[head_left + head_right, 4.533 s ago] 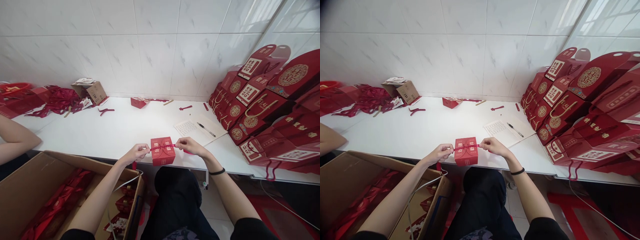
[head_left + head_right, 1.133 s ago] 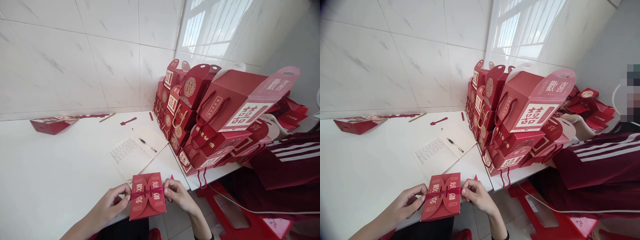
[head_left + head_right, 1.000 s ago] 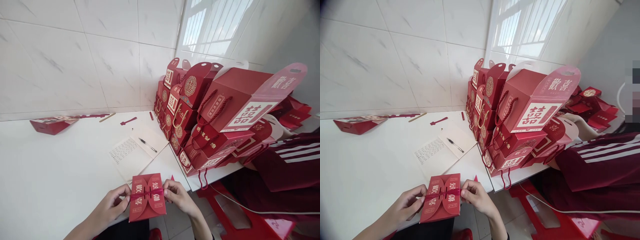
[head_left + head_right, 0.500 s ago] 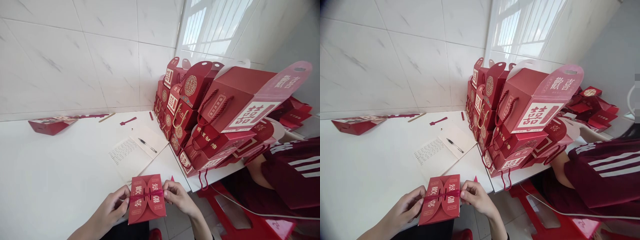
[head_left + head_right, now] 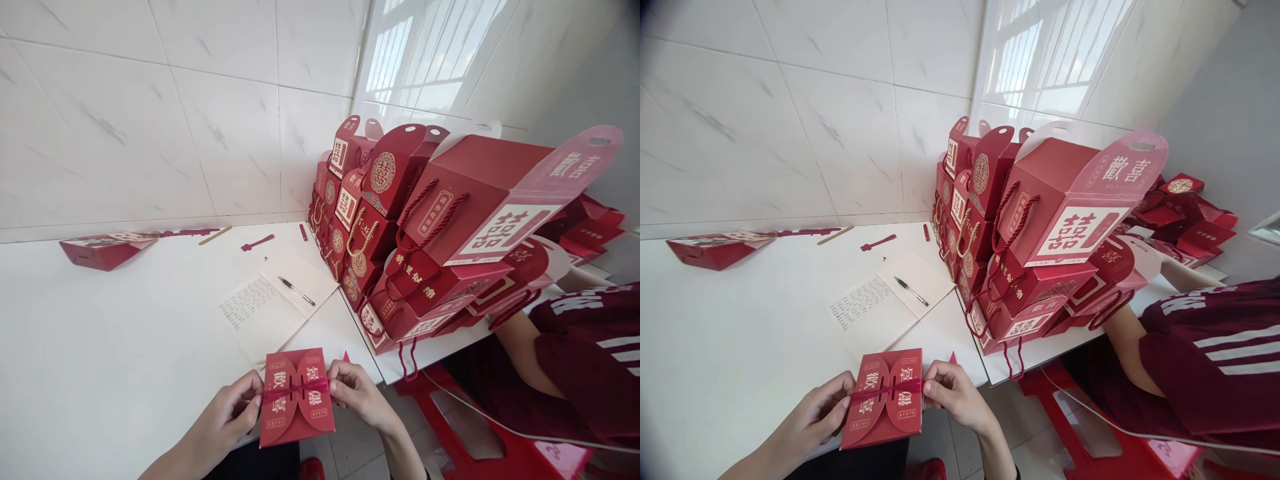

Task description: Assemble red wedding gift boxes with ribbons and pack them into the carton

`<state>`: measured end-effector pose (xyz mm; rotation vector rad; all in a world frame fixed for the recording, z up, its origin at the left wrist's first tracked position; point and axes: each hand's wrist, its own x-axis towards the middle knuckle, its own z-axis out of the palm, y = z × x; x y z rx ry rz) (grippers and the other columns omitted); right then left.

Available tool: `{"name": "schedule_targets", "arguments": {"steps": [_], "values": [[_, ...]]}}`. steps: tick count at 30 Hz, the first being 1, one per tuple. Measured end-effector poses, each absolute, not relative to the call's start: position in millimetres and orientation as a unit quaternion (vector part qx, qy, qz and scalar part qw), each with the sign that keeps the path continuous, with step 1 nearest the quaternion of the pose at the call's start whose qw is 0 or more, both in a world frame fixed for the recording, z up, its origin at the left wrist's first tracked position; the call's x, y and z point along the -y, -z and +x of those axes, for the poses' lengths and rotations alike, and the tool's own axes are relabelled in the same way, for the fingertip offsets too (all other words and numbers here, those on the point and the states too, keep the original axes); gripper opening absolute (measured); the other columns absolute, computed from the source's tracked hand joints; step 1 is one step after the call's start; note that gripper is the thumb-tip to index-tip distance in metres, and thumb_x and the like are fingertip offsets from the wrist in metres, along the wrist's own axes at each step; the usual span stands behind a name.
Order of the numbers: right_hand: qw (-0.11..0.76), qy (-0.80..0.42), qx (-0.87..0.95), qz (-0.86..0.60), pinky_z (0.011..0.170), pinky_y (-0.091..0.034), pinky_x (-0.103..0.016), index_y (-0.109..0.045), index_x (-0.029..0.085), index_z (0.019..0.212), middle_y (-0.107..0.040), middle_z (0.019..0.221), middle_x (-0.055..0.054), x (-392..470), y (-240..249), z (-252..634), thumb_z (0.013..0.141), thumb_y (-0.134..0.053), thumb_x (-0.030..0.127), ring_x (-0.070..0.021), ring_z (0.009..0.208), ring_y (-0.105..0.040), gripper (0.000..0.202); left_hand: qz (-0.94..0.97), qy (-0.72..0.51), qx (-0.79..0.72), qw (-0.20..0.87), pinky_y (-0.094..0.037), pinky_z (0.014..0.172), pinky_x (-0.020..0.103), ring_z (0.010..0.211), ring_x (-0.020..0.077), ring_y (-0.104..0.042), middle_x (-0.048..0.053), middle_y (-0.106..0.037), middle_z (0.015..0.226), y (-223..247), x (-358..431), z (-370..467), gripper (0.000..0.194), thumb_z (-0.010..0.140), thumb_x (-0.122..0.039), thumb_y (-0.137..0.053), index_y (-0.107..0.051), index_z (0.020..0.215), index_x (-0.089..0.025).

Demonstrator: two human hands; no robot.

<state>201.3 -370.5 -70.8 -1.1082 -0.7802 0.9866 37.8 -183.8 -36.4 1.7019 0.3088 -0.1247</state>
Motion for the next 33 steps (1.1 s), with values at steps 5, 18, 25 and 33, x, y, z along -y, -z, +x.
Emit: {"name": "schedule_targets", "arguments": {"steps": [5,18,25,33], "values": [[0.668,-0.436,0.342,-0.497,0.047,-0.028,-0.018,-0.045,0.017,0.066,-0.042,0.054,0.005,372,72,200,0.079,-0.064,0.047,-0.0056,0.047,-0.033,0.038,0.722,0.065,-0.134,0.675,-0.018,0.049,0.021,0.052,0.0071,-0.022,-0.006,-0.034,0.06,38,185,38,0.045,0.081,-0.063,-0.04,-0.031,0.071,-0.02],[0.658,-0.432,0.342,-0.513,0.046,-0.027,-0.018,-0.043,0.017,0.065,-0.041,0.053,0.006,371,70,200,0.078,-0.063,0.052,-0.0051,0.046,-0.032,0.043,0.764,0.054,-0.134,0.628,-0.023,0.055,0.023,0.058,0.0099,-0.025,-0.005,-0.035,0.063,40,181,37,0.045,0.081,-0.062,-0.036,-0.036,0.071,-0.019],[0.639,-0.432,0.333,-0.543,0.045,-0.025,-0.019,-0.041,0.018,0.064,-0.039,0.05,0.007,371,72,201,0.074,-0.063,0.059,-0.0056,0.044,-0.032,0.048,0.784,0.056,-0.13,0.605,-0.027,0.056,0.022,0.059,0.0108,-0.029,-0.003,-0.039,0.065,34,182,38,0.04,0.083,-0.058,-0.035,-0.038,0.072,-0.019],[0.647,-0.429,0.334,-0.535,0.048,-0.027,-0.021,-0.041,0.018,0.064,-0.038,0.047,0.007,371,69,199,0.072,-0.063,0.061,-0.0068,0.045,-0.033,0.049,0.801,0.049,-0.135,0.581,-0.026,0.056,0.024,0.058,0.0109,-0.027,-0.004,-0.037,0.064,22,181,39,0.032,0.082,-0.048,-0.038,-0.039,0.069,-0.019]]}}
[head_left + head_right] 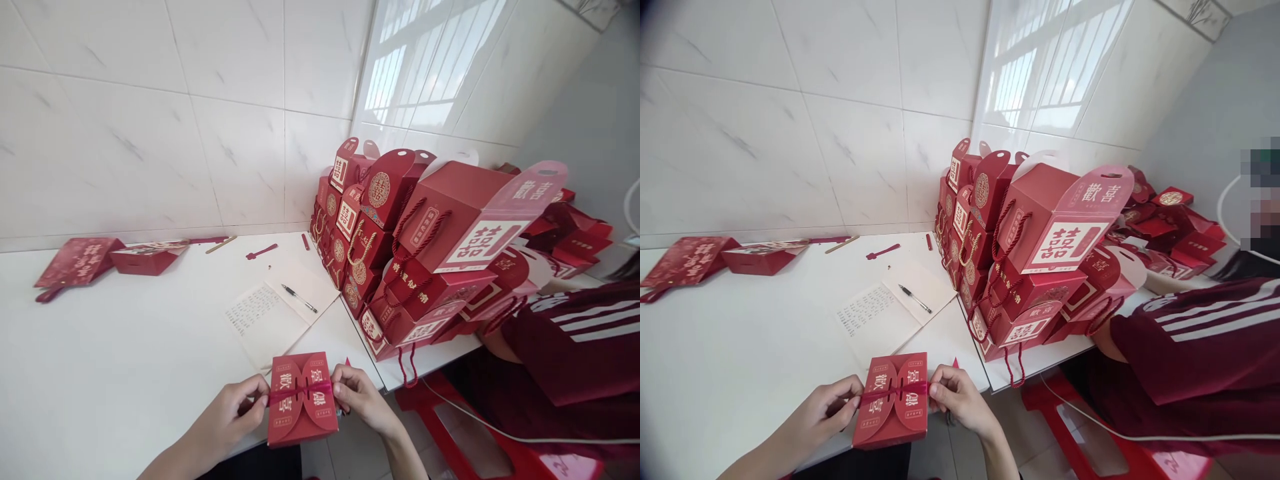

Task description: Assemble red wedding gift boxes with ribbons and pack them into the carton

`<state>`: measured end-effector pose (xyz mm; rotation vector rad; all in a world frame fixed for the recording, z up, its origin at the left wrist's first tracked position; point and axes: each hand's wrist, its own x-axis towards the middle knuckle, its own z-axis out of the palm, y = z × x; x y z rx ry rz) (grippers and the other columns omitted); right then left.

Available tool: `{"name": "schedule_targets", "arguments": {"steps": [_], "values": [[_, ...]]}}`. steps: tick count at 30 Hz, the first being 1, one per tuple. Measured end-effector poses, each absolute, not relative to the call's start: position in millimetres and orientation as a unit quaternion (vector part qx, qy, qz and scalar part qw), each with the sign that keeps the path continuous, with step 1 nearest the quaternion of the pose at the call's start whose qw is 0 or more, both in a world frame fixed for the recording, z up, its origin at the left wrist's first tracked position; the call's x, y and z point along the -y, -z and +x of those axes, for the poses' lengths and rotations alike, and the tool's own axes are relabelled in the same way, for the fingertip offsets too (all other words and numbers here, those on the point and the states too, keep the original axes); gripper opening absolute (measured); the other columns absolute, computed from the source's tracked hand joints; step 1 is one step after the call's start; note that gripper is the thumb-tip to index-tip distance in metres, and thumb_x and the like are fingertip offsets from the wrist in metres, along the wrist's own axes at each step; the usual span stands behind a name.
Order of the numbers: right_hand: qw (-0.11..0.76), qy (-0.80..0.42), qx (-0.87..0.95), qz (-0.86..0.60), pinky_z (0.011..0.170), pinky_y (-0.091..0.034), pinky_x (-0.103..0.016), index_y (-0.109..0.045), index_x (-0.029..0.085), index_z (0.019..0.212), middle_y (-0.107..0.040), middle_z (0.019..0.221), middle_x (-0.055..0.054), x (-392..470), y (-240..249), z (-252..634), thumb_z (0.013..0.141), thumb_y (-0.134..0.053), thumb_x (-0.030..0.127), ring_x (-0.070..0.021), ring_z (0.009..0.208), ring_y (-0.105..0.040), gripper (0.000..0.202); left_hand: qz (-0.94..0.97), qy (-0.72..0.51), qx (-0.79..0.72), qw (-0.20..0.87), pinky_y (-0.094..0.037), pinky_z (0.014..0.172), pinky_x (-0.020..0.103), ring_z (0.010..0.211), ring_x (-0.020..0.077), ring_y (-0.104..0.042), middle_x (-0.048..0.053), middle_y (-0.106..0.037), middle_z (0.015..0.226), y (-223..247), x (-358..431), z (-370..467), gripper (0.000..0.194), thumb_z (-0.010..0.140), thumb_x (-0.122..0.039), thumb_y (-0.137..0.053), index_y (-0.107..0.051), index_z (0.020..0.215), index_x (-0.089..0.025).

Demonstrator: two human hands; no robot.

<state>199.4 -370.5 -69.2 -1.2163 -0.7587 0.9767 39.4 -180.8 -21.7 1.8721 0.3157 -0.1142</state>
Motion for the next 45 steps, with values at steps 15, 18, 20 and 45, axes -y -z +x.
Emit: {"name": "schedule_targets", "arguments": {"steps": [15,18,20,45], "values": [[0.627,-0.381,0.368,-0.571,0.056,-0.033,-0.023,-0.05,0.016,0.067,-0.049,0.061,0.001,376,12,194,0.077,-0.063,0.053,-0.0103,0.056,-0.044,0.04,0.837,0.076,-0.178,0.512,-0.028,0.057,0.024,0.055,0.0117,-0.031,-0.004,-0.037,0.059,-6,176,39,0.044,0.085,-0.06,-0.031,-0.039,0.068,-0.02],[0.627,-0.36,0.376,-0.579,0.056,-0.034,-0.022,-0.051,0.016,0.068,-0.048,0.064,0.001,374,4,191,0.079,-0.063,0.05,-0.0102,0.058,-0.043,0.037,0.84,0.065,-0.176,0.509,-0.032,0.06,0.023,0.061,0.0129,-0.037,-0.003,-0.038,0.064,-11,176,39,0.046,0.084,-0.062,-0.031,-0.037,0.067,-0.02],[0.628,-0.341,0.384,-0.584,0.058,-0.036,-0.023,-0.053,0.017,0.068,-0.052,0.071,-0.001,373,0,189,0.079,-0.063,0.048,-0.0111,0.062,-0.045,0.035,0.844,0.057,-0.172,0.506,-0.035,0.064,0.024,0.066,0.0138,-0.041,-0.002,-0.041,0.069,-13,175,39,0.046,0.084,-0.062,-0.032,-0.04,0.068,-0.019],[0.566,-0.163,0.418,-0.692,0.074,-0.051,-0.031,-0.068,0.019,0.086,-0.068,0.085,-0.005,348,-4,169,0.079,-0.06,0.04,-0.0201,0.079,-0.063,0.024,0.797,0.16,-0.106,0.572,-0.034,0.046,0.021,0.047,0.0069,-0.046,0.0,-0.057,0.06,-49,179,53,0.028,0.082,-0.041,-0.051,-0.052,0.075,-0.014]]}}
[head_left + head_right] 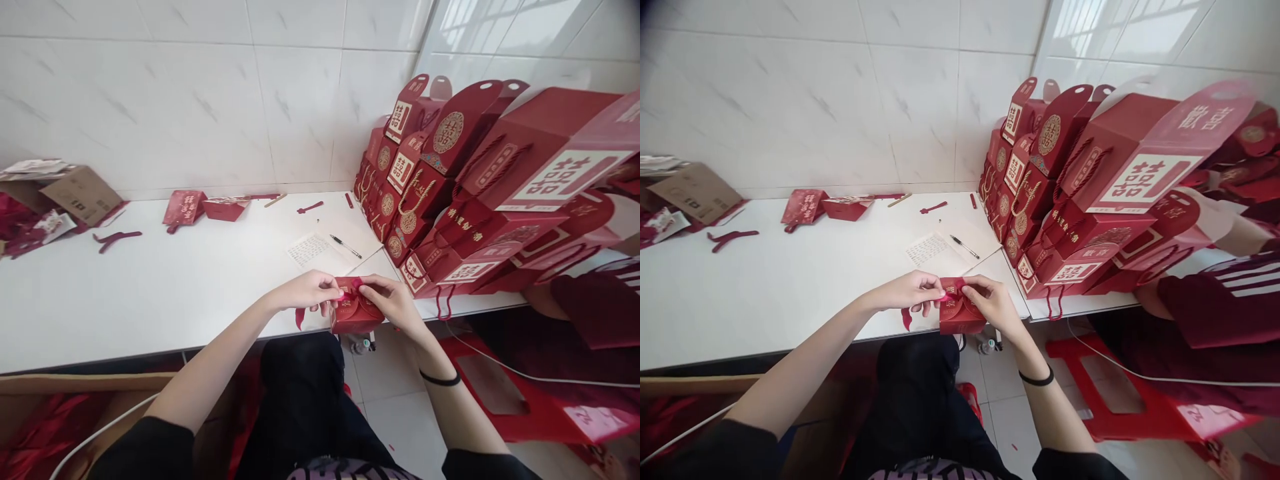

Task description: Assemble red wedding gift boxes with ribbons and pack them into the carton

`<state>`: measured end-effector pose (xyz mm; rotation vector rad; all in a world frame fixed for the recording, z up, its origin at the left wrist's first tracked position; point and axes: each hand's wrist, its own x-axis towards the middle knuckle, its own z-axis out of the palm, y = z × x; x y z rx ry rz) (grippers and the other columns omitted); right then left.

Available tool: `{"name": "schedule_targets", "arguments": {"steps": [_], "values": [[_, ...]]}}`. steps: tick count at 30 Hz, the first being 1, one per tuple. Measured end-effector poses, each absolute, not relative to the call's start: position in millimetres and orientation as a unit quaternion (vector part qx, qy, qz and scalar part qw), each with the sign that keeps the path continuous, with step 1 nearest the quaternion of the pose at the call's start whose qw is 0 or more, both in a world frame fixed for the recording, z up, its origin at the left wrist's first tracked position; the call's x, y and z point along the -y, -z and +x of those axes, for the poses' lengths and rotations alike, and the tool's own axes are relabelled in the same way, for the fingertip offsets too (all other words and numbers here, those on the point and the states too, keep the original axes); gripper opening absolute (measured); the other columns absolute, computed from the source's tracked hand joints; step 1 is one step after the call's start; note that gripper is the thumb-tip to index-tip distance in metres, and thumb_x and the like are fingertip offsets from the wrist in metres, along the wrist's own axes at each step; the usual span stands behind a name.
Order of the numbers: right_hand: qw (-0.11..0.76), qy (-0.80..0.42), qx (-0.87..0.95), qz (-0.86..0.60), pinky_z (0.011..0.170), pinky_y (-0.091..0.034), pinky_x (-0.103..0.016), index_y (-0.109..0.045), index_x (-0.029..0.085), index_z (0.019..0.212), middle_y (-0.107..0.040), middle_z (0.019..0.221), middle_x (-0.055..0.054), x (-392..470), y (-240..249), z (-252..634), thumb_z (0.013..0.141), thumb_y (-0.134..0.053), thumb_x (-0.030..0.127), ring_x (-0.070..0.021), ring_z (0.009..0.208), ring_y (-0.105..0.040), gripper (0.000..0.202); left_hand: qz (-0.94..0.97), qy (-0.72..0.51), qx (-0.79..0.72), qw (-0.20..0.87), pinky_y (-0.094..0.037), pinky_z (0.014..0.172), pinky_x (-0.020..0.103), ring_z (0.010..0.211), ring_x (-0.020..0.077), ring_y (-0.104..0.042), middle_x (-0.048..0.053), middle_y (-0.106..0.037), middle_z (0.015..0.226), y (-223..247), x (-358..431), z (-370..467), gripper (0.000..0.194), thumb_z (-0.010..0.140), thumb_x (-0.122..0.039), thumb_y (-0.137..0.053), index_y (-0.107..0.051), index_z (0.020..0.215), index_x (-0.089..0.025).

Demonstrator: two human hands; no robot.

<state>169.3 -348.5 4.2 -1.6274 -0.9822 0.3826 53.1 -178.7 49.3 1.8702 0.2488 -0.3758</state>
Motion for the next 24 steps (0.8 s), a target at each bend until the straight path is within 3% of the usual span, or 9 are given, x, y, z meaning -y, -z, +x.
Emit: {"name": "schedule_targets", "arguments": {"steps": [8,13,18,24], "values": [[0.586,-0.164,0.405,-0.683,0.078,-0.052,-0.033,-0.061,0.018,0.089,-0.069,0.085,-0.005,342,2,169,0.076,-0.06,0.033,-0.0188,0.082,-0.064,0.019,0.923,0.113,-0.034,0.366,-0.03,0.052,0.025,0.054,0.0099,-0.042,0.001,-0.053,0.064,-75,189,69,0.025,0.083,-0.031,-0.044,-0.061,0.076,-0.014],[0.603,-0.189,0.382,-0.675,0.077,-0.052,-0.031,-0.058,0.017,0.09,-0.069,0.083,-0.005,339,7,169,0.073,-0.062,0.032,-0.0174,0.08,-0.066,0.023,0.954,0.097,-0.05,0.279,-0.034,0.057,0.026,0.058,0.012,-0.049,0.003,-0.06,0.074,-96,197,72,0.026,0.082,-0.016,-0.038,-0.06,0.096,-0.014],[0.591,-0.179,0.395,-0.68,0.077,-0.053,-0.031,-0.062,0.017,0.087,-0.07,0.087,-0.006,340,3,168,0.075,-0.06,0.031,-0.018,0.082,-0.066,0.019,0.966,0.146,0.01,0.213,-0.035,0.056,0.025,0.064,0.0148,-0.054,0.004,-0.062,0.078,-106,199,66,0.02,0.078,-0.018,-0.049,-0.061,0.093,-0.016],[0.595,-0.166,0.399,-0.678,0.075,-0.054,-0.031,-0.063,0.019,0.085,-0.07,0.083,-0.005,340,1,166,0.074,-0.06,0.032,-0.0198,0.079,-0.067,0.017,0.987,0.081,0.062,0.125,-0.038,0.063,0.026,0.075,0.0153,-0.057,0.005,-0.062,0.088,-97,201,71,0.02,0.085,-0.017,-0.044,-0.064,0.09,-0.017]]}}
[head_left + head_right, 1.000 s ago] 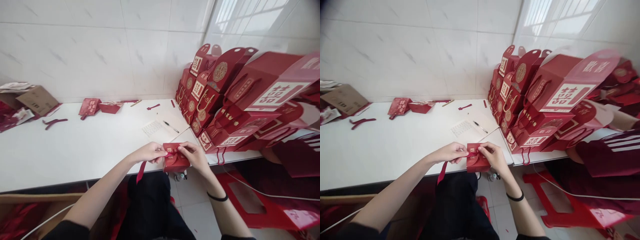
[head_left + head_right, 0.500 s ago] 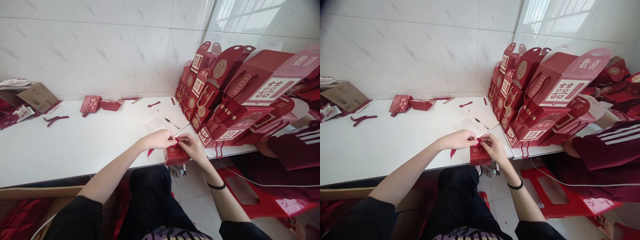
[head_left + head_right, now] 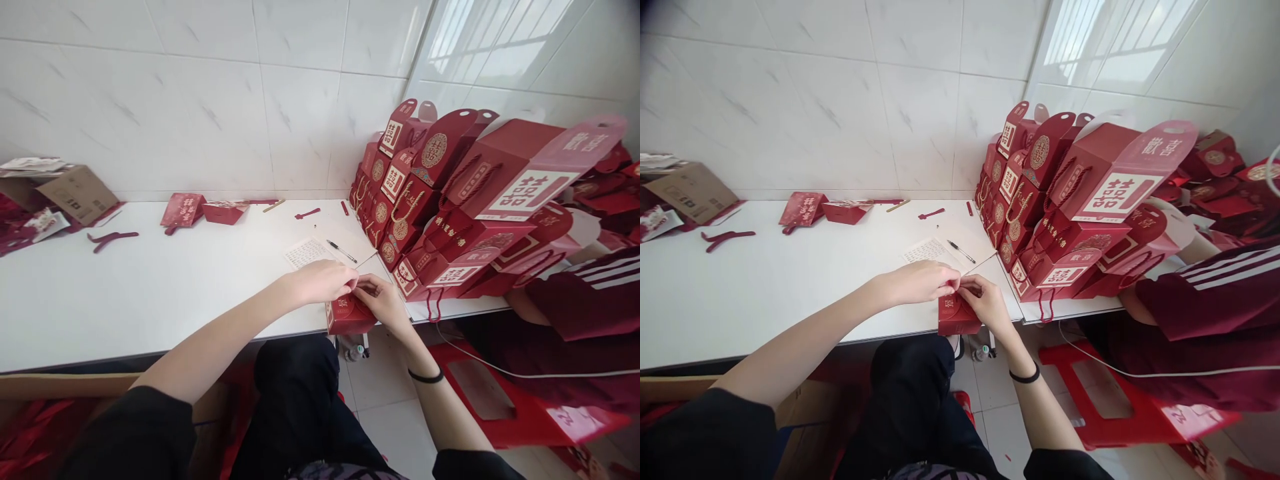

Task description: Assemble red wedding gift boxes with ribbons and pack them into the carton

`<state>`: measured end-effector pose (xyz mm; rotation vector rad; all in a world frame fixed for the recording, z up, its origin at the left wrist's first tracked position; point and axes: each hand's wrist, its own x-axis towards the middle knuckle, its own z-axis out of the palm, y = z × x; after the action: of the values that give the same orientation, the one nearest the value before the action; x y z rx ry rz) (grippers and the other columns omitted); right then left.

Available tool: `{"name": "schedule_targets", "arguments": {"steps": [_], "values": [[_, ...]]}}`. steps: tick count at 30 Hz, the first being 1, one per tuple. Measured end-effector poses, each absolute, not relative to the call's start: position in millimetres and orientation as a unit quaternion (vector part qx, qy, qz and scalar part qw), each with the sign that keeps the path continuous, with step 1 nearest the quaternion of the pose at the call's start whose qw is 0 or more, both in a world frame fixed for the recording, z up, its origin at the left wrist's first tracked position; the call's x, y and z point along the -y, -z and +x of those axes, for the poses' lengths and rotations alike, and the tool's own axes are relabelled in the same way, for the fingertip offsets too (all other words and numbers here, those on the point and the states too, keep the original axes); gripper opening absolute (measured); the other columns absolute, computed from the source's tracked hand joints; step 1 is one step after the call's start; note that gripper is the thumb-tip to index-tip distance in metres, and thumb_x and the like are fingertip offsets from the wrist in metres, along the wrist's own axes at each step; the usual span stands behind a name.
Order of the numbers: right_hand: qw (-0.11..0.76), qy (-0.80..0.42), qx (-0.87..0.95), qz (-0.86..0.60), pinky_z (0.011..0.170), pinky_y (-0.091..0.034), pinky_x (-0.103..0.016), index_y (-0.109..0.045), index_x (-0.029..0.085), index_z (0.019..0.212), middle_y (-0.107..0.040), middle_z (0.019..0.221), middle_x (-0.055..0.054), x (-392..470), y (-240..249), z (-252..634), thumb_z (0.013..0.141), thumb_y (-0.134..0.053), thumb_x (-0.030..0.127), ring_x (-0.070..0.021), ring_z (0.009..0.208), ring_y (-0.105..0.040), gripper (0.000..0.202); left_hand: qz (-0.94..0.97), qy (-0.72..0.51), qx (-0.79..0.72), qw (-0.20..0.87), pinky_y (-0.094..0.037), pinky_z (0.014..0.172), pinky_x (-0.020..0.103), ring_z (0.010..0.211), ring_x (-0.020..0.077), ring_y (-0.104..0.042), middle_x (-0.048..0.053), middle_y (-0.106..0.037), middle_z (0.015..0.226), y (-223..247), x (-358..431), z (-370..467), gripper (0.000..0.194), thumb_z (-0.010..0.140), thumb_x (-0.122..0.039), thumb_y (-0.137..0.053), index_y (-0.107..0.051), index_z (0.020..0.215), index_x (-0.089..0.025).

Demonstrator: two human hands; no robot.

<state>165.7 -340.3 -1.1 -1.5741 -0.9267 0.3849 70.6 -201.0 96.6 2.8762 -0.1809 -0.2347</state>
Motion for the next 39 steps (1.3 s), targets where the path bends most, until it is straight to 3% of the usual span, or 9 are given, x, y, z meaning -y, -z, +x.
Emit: {"name": "schedule_targets", "arguments": {"steps": [4,12,23,28,34,39], "values": [[0.583,-0.164,0.408,-0.683,0.075,-0.053,-0.031,-0.063,0.02,0.083,-0.07,0.084,-0.004,342,5,168,0.075,-0.06,0.032,-0.0197,0.079,-0.066,0.015,0.988,0.03,0.09,0.119,-0.037,0.06,0.024,0.08,0.0138,-0.056,0.007,-0.056,0.105,-90,200,79,0.018,0.084,-0.016,-0.048,-0.066,0.086,-0.016],[0.546,-0.134,0.426,-0.708,0.071,-0.051,-0.031,-0.064,0.02,0.084,-0.069,0.082,-0.003,344,7,170,0.077,-0.058,0.031,-0.019,0.075,-0.064,0.015,0.989,0.036,0.075,0.12,-0.035,0.061,0.025,0.082,0.0157,-0.057,0.005,-0.062,0.094,-89,196,89,0.013,0.084,-0.017,-0.051,-0.064,0.086,-0.016],[0.601,-0.19,0.393,-0.67,0.076,-0.05,-0.032,-0.053,0.021,0.096,-0.069,0.088,-0.004,342,13,170,0.074,-0.063,0.032,-0.0193,0.082,-0.064,0.026,0.986,0.068,0.09,0.126,-0.033,0.057,0.024,0.076,0.0154,-0.058,0.003,-0.064,0.084,-92,192,102,0.015,0.083,-0.027,-0.054,-0.065,0.079,-0.018],[0.601,-0.19,0.378,-0.678,0.069,-0.049,-0.031,-0.049,0.021,0.101,-0.068,0.076,-0.002,343,11,170,0.072,-0.064,0.032,-0.0188,0.073,-0.064,0.035,0.984,0.052,0.078,0.152,-0.032,0.056,0.024,0.072,0.0152,-0.057,0.002,-0.064,0.08,-83,183,108,0.015,0.083,-0.031,-0.056,-0.062,0.08,-0.018],[0.633,-0.208,0.361,-0.652,0.07,-0.05,-0.03,-0.05,0.02,0.099,-0.068,0.076,-0.003,342,12,167,0.072,-0.067,0.037,-0.0188,0.074,-0.064,0.036,0.965,0.0,0.095,0.245,-0.04,0.072,0.024,0.083,0.014,-0.058,0.003,-0.062,0.09,-47,170,110,0.01,0.085,-0.021,-0.054,-0.062,0.083,-0.017],[0.652,-0.19,0.352,-0.644,0.071,-0.052,-0.029,-0.054,0.02,0.092,-0.067,0.078,-0.004,342,18,168,0.071,-0.069,0.041,-0.0184,0.077,-0.065,0.033,0.957,-0.072,0.042,0.279,-0.041,0.084,0.029,0.094,0.0176,-0.055,0.003,-0.064,0.087,-21,175,98,0.01,0.084,-0.018,-0.052,-0.062,0.084,-0.017]]}}
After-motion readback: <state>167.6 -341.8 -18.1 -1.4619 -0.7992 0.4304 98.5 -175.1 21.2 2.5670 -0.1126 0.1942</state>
